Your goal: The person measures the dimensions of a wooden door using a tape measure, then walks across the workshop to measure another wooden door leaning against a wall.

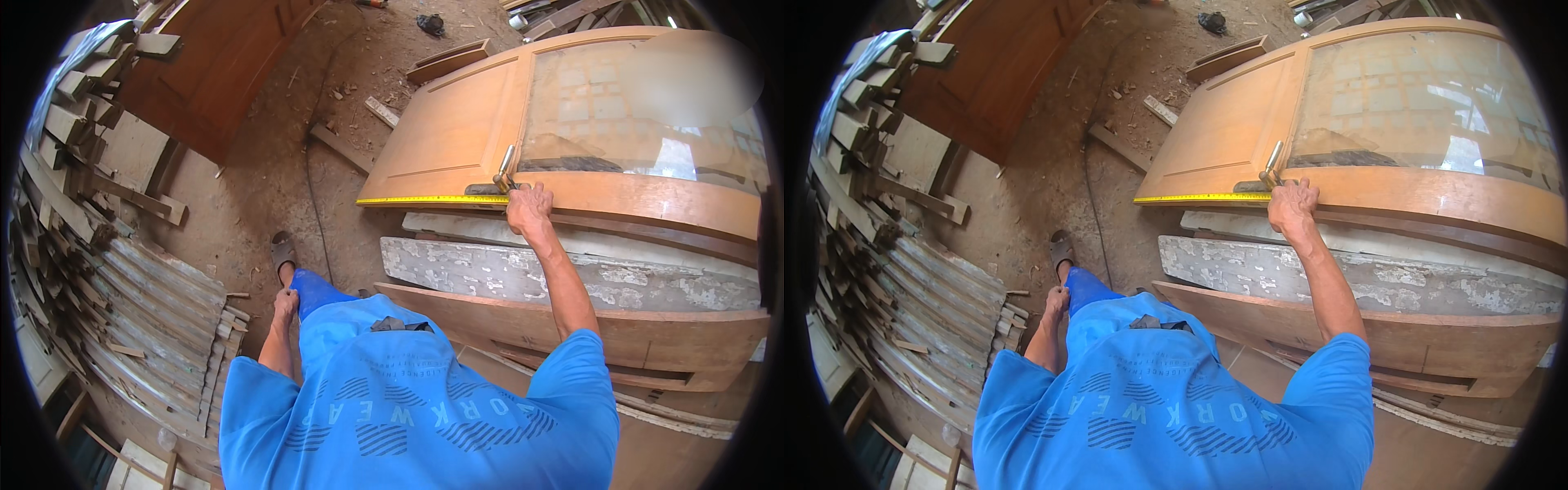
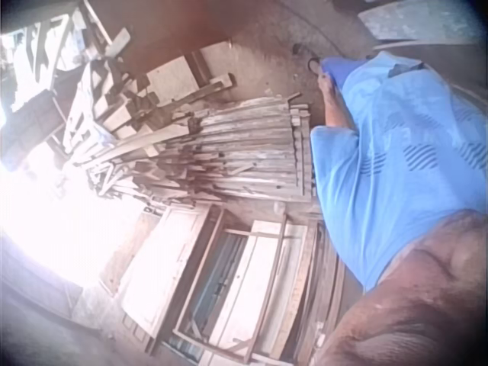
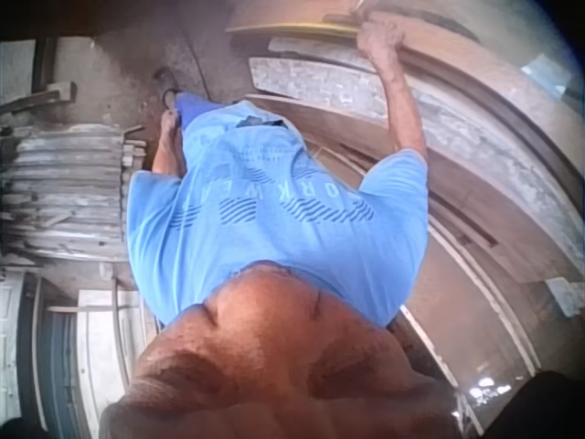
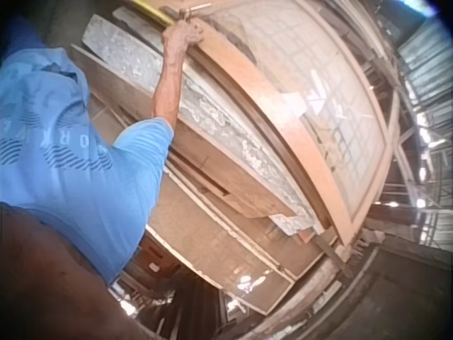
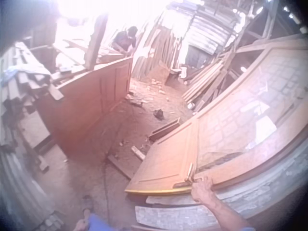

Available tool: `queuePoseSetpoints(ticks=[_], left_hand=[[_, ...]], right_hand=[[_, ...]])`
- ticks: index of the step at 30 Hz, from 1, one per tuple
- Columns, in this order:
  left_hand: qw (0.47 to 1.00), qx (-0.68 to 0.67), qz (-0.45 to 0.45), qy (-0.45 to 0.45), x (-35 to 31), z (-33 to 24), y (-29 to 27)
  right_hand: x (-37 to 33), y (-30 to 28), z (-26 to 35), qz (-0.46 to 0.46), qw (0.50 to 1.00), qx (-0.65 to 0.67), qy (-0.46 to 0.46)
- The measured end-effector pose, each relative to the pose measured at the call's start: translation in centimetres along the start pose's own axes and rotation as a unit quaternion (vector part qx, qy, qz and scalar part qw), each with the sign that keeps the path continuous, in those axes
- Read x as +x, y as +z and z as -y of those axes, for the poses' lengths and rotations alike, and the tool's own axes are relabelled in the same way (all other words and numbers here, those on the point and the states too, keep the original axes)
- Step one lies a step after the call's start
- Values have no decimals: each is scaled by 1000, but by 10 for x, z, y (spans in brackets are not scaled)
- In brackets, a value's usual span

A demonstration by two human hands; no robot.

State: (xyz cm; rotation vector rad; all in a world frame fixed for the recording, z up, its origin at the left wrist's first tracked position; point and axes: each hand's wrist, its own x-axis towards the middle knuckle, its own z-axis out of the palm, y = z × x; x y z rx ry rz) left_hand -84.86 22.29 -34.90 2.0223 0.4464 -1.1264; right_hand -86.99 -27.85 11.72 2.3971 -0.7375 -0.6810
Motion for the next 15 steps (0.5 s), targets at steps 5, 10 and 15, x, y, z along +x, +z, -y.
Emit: queuePoseSetpoints(ticks=[5,10,15], left_hand=[[1000,-11,10,-4,0,-3,-4],[1000,2,1,-9,8,-3,-6],[1000,-6,10,-9,10,-4,-6]], right_hand=[[1,-2,-1,2,1000,9,-3],[0,-7,0,15,1000,4,-1],[0,-8,1,21,1000,4,3]])
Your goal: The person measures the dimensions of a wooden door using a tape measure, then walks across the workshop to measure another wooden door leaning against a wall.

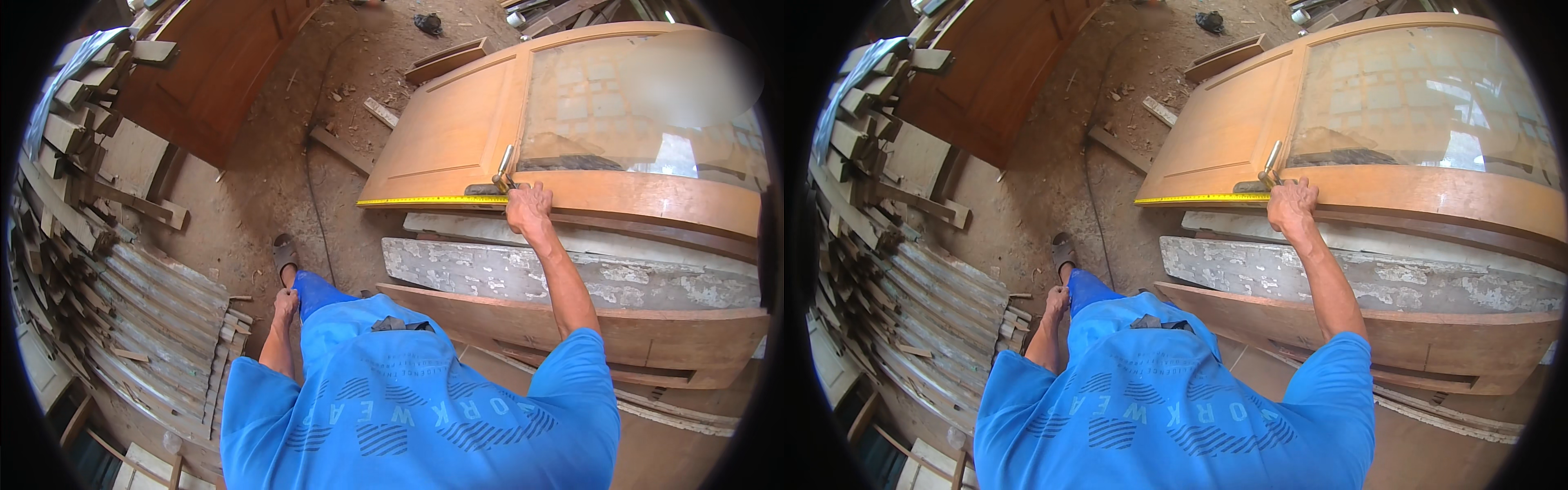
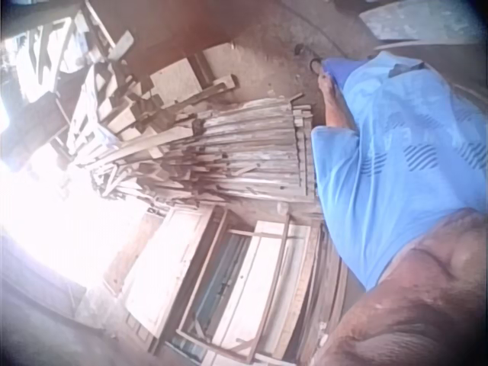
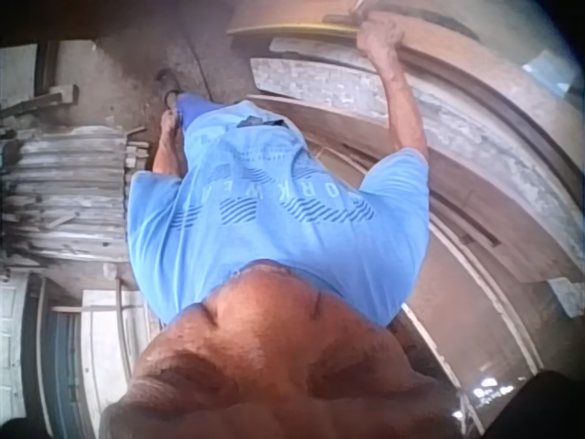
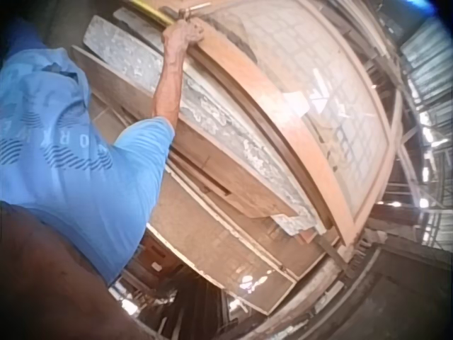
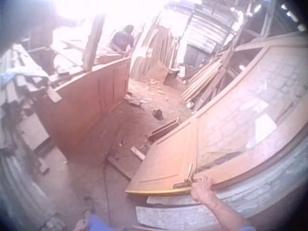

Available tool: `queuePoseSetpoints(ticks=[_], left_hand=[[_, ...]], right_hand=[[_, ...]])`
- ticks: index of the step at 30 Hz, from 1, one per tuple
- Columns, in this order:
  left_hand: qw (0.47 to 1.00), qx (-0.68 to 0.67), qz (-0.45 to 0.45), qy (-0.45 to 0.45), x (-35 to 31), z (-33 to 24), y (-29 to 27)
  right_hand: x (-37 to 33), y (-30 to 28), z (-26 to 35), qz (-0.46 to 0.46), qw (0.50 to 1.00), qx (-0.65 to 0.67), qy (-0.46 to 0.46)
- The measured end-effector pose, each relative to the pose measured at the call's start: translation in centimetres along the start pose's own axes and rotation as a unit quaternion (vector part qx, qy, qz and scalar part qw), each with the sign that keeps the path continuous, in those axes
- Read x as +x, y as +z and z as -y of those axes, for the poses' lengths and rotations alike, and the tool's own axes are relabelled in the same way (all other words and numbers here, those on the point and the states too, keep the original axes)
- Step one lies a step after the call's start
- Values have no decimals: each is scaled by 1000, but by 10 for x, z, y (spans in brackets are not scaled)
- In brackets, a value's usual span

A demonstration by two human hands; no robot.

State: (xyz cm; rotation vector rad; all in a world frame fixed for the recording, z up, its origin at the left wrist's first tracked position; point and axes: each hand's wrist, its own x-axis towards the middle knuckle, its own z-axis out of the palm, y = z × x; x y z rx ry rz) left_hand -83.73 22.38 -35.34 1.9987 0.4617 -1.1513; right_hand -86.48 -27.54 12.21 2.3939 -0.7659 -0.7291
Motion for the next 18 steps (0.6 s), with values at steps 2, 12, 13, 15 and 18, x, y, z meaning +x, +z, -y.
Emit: queuePoseSetpoints(ticks=[2,12,13,15,18], left_hand=[[1000,-3,0,-5,4,3,3],[999,-14,-17,35,8,2,6],[998,-13,-31,53,13,7,8],[996,-10,-38,79,24,19,8],[996,-18,-38,83,43,34,11]], right_hand=[[1,-1,0,0,1000,1,1],[1,-8,1,24,1000,-11,0],[1,-8,1,27,1000,-7,3],[2,-8,0,30,1000,-3,4],[4,-7,0,29,1000,-2,1]])
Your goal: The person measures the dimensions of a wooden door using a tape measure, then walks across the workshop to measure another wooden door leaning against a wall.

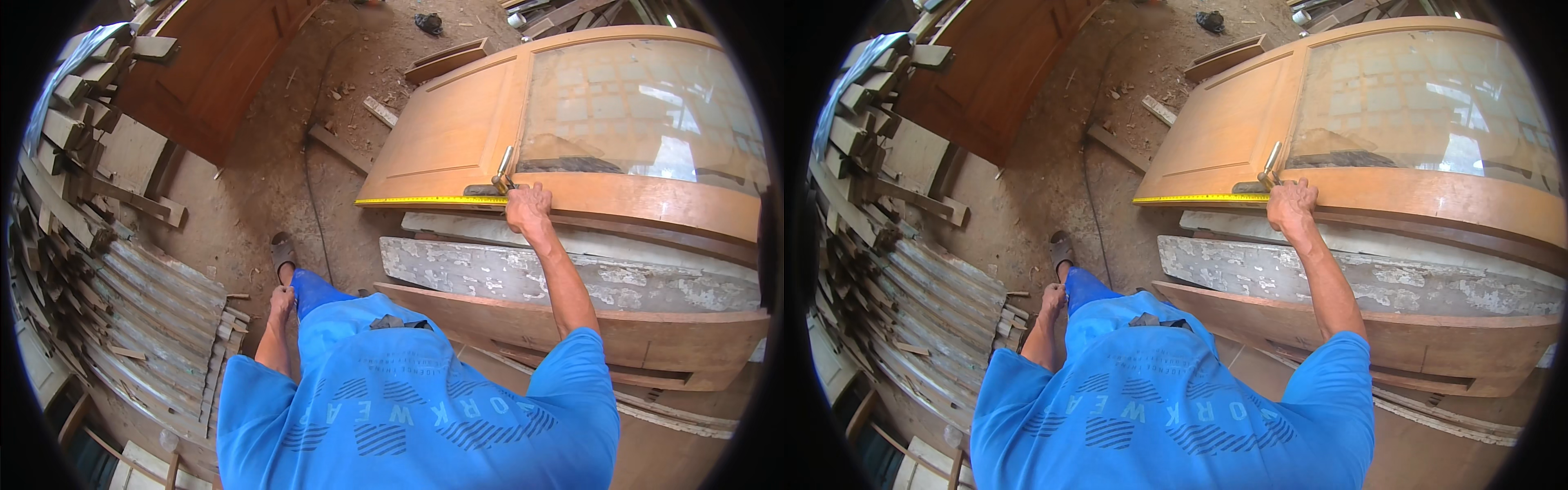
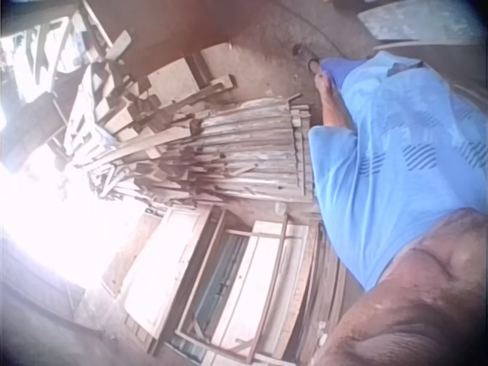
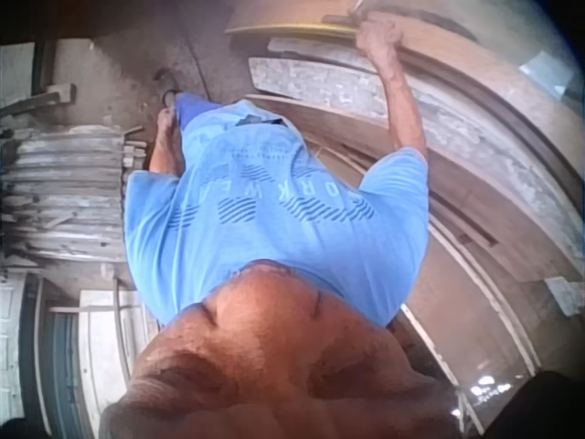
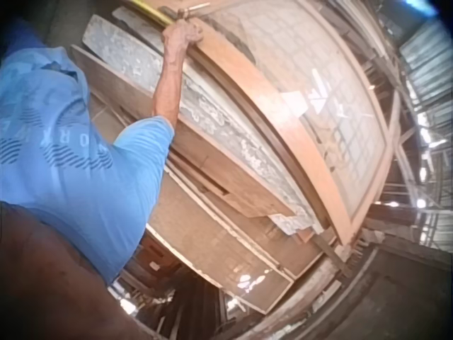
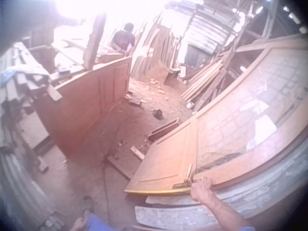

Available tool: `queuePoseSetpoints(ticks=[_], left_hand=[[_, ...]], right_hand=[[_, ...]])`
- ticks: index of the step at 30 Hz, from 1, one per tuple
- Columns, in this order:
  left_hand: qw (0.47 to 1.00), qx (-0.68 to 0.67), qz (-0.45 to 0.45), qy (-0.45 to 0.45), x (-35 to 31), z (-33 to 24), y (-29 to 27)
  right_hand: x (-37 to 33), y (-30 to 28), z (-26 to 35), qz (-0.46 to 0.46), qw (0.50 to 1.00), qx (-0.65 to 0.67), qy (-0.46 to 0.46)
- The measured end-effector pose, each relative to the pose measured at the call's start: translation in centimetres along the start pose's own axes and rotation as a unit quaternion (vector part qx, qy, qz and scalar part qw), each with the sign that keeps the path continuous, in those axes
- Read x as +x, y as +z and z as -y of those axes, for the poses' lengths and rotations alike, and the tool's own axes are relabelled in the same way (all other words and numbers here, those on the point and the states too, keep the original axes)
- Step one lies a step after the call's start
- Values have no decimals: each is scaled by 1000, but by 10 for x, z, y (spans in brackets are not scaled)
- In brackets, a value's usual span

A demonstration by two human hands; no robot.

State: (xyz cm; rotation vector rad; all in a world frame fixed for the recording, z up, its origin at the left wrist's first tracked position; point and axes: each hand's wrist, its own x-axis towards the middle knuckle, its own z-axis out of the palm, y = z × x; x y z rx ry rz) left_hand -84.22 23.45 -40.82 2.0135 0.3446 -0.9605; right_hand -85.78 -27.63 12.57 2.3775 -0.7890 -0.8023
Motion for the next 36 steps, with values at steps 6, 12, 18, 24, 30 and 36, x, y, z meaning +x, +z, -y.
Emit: queuePoseSetpoints(ticks=[6,12,18,24,30,36], left_hand=[[1000,-6,4,-14,5,3,-2],[998,9,21,-64,-9,-14,-6],[1000,11,-2,0,3,5,0],[999,25,15,-28,0,-9,-1],[998,52,6,38,-25,-50,13],[981,60,63,171,-71,-166,49]], right_hand=[[1,4,-1,-11,1000,3,-3],[1,6,-1,-11,1000,13,1],[1,-2,-2,-8,1000,11,-12],[7,7,-4,-16,1000,8,-14],[9,2,2,-23,999,30,-33],[-4,10,34,1,999,35,-26]])
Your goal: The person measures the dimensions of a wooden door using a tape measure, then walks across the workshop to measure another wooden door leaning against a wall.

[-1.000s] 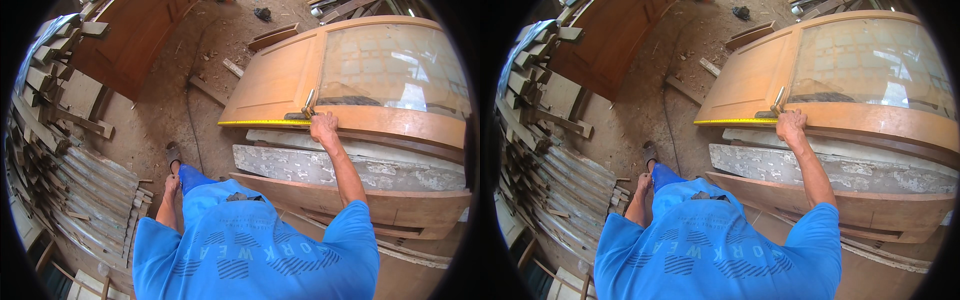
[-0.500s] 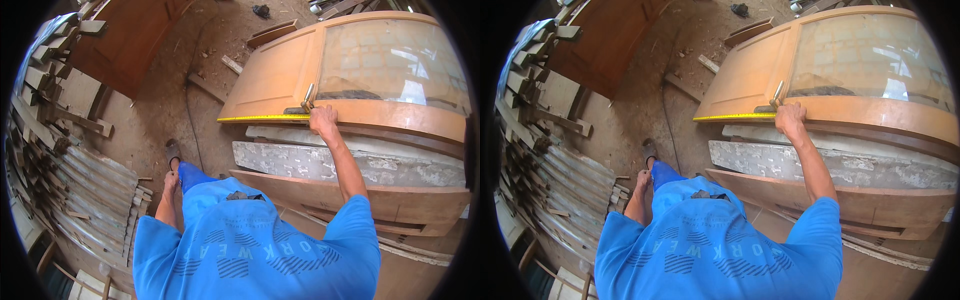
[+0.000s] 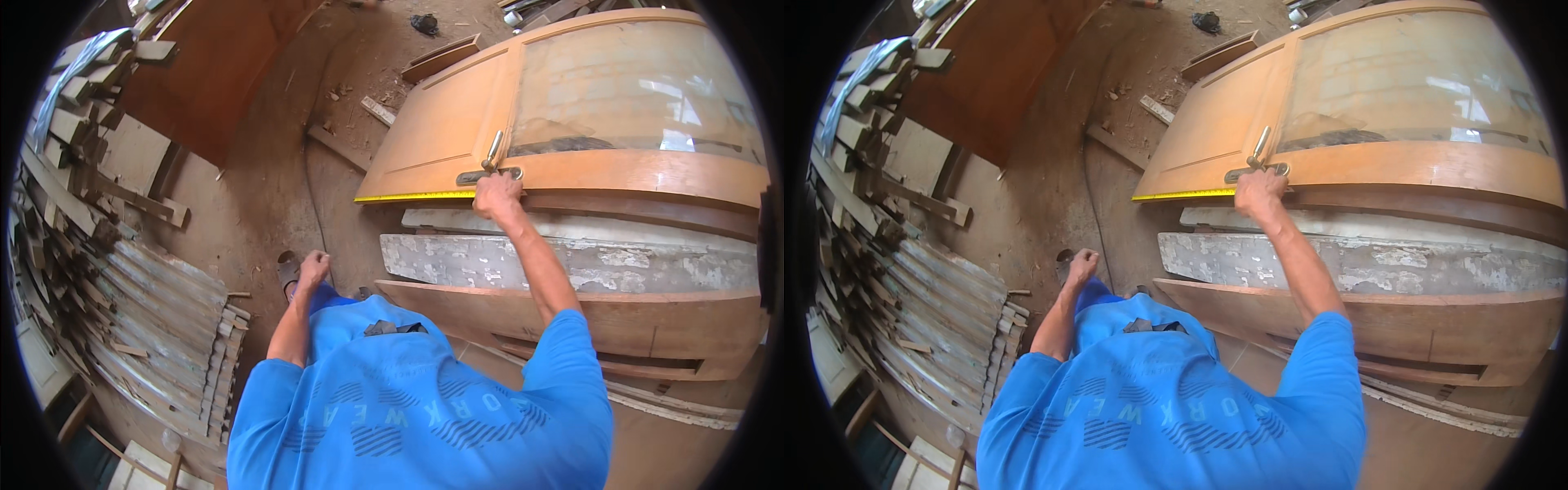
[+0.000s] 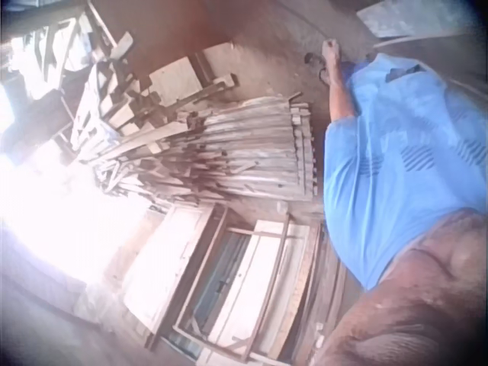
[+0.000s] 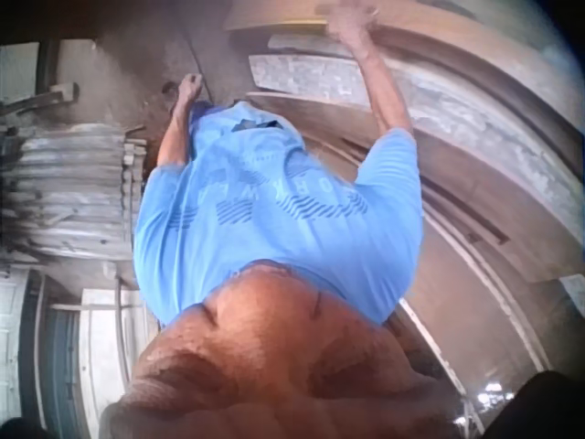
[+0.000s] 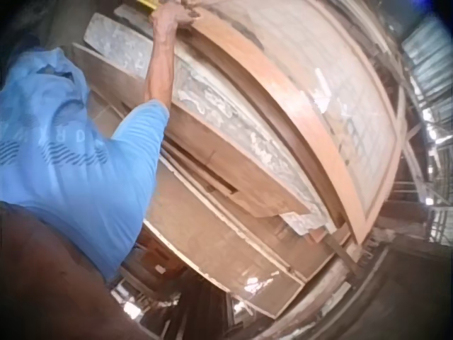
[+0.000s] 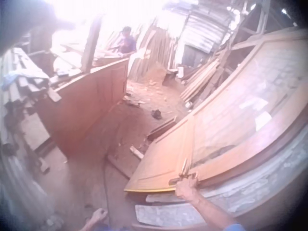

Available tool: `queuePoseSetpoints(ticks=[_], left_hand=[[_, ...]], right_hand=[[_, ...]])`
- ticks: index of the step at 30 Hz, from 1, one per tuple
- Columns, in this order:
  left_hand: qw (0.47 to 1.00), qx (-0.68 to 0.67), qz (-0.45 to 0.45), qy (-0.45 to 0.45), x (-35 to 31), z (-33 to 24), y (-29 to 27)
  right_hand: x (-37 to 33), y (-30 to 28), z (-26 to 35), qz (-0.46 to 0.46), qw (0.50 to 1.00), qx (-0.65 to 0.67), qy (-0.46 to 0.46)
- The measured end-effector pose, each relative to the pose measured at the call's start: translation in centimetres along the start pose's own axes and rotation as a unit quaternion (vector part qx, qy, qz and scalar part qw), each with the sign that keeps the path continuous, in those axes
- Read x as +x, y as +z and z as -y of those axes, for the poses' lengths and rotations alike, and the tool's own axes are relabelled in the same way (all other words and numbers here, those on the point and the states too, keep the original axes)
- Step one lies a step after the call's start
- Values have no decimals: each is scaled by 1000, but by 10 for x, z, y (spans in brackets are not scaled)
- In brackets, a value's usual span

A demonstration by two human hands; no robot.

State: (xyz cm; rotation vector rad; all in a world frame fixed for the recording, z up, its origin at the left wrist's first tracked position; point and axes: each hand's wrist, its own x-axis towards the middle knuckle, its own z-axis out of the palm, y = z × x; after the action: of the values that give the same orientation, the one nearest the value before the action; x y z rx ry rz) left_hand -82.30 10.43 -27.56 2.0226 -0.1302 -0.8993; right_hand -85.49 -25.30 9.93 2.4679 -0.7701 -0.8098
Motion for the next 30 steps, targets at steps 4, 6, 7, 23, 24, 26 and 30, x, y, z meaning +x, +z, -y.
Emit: queuePoseSetpoints(ticks=[4,6,7,23,24,26,30], left_hand=[[996,34,56,56,-1,-58,0],[991,47,90,86,0,-76,-4],[989,50,97,96,-1,-84,-8],[933,185,223,214,40,-171,-8],[932,177,221,225,43,-181,1],[926,180,209,256,45,-194,22],[897,244,351,110,50,-171,62]], right_hand=[[-14,15,24,-39,998,-23,40],[-33,18,37,-6,999,20,24],[-41,21,45,11,999,47,17],[-155,175,148,363,814,444,91],[-157,177,143,367,806,452,102],[-160,181,126,374,793,464,128],[-166,206,99,285,813,492,127]])
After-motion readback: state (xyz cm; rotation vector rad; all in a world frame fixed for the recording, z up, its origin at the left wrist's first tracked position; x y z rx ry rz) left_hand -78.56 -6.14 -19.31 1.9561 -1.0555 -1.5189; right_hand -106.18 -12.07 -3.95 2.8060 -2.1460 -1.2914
